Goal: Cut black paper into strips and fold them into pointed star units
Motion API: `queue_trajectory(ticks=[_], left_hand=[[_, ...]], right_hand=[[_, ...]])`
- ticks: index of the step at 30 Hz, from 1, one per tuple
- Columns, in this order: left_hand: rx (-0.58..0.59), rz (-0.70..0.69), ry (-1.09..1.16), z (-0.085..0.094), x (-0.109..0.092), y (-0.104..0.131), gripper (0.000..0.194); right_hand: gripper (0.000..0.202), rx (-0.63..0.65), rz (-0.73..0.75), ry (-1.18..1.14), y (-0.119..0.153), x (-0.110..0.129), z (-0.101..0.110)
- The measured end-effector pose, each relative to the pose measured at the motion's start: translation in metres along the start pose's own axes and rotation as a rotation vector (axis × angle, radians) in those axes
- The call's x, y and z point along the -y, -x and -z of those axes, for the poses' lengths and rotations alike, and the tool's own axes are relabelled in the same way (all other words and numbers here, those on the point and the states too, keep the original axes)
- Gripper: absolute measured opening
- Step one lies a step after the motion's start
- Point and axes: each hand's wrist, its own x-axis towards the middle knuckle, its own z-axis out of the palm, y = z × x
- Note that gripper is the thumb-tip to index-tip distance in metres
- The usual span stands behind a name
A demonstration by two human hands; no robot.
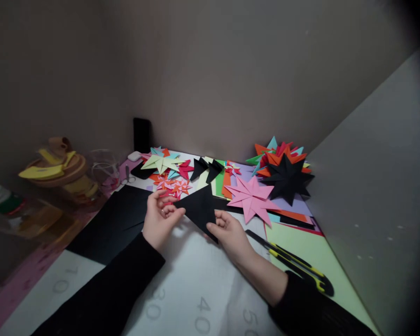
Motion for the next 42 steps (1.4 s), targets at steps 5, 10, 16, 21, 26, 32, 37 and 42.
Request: queue_trajectory(ticks=[5, 10, 16, 21, 26, 32, 37, 42], left_hand=[[0.262, 0.344, 0.164, -0.015, 0.013, 0.015, 0.031], [0.252, 0.337, 0.149, -0.012, 0.015, 0.015, 0.028], [0.331, 0.305, 0.189, -0.015, 0.008, 0.014, 0.03], [0.287, 0.378, 0.236, -0.022, 0.009, 0.016, 0.034], [0.202, 0.438, 0.283, -0.021, 0.014, 0.016, 0.035], [0.298, 0.507, 0.201, -0.016, 0.017, 0.018, 0.027], [0.355, 0.526, 0.189, -0.018, 0.015, 0.024, 0.026], [0.305, 0.507, 0.192, -0.019, 0.018, 0.025, 0.029]], right_hand=[[0.027, 0.005, 0.106, -0.064, -0.003, -0.009, -0.01], [0.044, 0.2, 0.159, -0.11, 0.001, -0.007, 0.002], [0.045, 0.394, 0.072, -0.054, 0.0, -0.008, 0.01], [0.015, 0.304, 0.253, 0.255, 0.005, -0.007, 0.009], [0.01, 0.131, 0.514, 0.524, 0.007, -0.005, 0.009], [0.01, -0.041, 0.524, 0.522, 0.001, -0.009, 0.01], [0.008, -0.014, 0.509, 0.493, -0.001, -0.007, 0.011], [0.011, 0.054, 0.492, 0.434, 0.001, -0.007, 0.011]])
